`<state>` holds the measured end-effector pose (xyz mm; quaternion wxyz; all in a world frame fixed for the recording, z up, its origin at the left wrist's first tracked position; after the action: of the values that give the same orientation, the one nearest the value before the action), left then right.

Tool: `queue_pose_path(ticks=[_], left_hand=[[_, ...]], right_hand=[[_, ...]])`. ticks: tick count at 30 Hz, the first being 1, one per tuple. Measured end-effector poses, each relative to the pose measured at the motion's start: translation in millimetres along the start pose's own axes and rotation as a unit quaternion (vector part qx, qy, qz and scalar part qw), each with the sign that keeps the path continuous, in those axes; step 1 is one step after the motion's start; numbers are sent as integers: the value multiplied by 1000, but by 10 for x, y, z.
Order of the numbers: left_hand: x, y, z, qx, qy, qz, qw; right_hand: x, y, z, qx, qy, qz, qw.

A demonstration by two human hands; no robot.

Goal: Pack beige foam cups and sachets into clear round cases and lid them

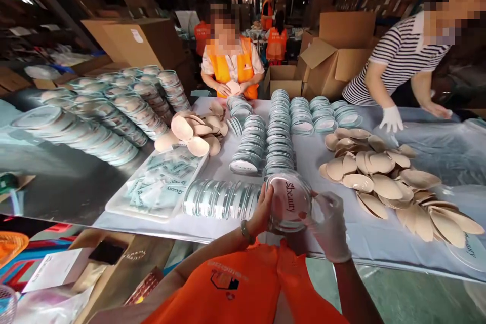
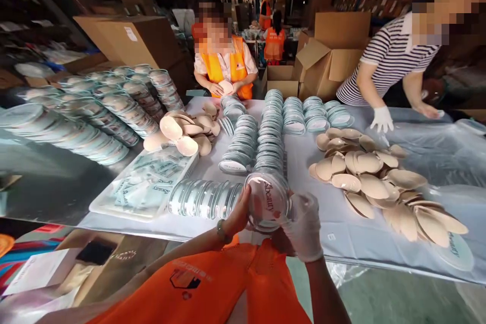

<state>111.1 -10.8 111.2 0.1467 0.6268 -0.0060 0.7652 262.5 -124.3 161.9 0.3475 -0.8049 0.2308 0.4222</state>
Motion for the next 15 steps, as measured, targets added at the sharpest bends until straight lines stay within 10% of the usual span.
queue_pose_path(ticks=[10, 15], left_hand=[[366, 41, -763, 93, -11, 61, 994], [438, 38, -899, 106, -1, 18, 994]], right_hand=[[-412, 356, 596, -162, -105, 114, 975], [-566, 449, 783, -102, 23, 20, 994]])
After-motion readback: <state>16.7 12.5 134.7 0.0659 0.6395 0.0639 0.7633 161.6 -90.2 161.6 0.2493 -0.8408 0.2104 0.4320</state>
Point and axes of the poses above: each hand's wrist, its own y-axis away from the middle knuckle, its own z-axis out of the palm, x = y × z, the point moved 1 cm from there along -y, towards the middle knuckle, and after that the axes turned 11 degrees about x, right-handed, at the moved point
